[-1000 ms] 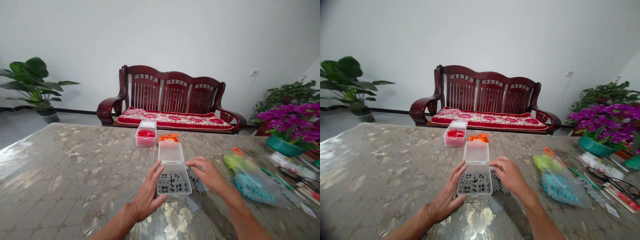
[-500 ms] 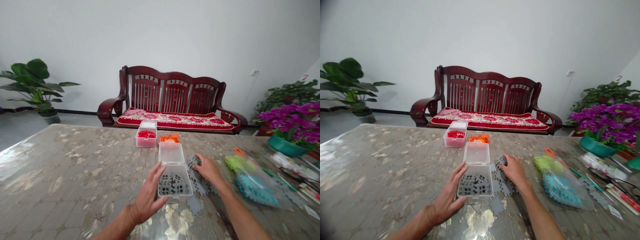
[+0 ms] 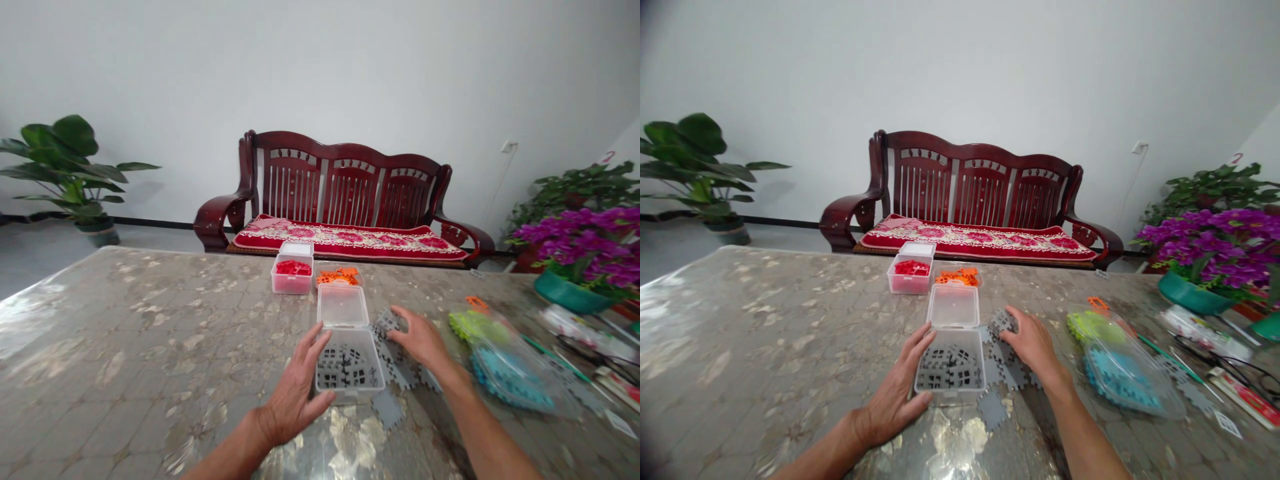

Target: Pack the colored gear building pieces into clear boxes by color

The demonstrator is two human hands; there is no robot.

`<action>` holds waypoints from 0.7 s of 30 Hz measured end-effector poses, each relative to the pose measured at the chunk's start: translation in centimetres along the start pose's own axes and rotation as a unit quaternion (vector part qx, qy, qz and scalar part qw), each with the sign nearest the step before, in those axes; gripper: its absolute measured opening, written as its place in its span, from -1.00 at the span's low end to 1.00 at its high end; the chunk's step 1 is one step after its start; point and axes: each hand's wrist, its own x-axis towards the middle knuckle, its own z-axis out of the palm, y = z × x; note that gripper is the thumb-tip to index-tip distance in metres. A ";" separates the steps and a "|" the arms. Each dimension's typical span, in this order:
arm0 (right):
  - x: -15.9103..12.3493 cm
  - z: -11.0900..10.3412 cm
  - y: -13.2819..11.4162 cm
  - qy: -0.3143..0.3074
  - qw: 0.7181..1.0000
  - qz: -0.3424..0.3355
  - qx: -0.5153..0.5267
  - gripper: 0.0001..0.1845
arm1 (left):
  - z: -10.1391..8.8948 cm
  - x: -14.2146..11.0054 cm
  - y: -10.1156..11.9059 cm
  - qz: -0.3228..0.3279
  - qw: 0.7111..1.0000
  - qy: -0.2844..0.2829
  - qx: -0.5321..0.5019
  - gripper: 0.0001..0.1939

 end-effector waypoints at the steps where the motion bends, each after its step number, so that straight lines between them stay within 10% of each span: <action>1: -0.2 -0.4 -0.4 0.011 1.000 -0.005 0.027 -0.38 | 0.0 0.0 0.0 0.001 1.000 0.001 -0.001 -0.22; 12: -4.5 -2.9 -9.9 -0.098 0.965 -0.221 0.097 -0.32 | 0.1 0.1 0.0 0.009 1.000 0.020 -0.006 -0.19; 21: -4.6 -1.5 -10.9 -0.116 0.950 -0.283 0.071 -0.71 | 0.1 0.1 0.0 0.013 1.000 0.017 0.001 -0.20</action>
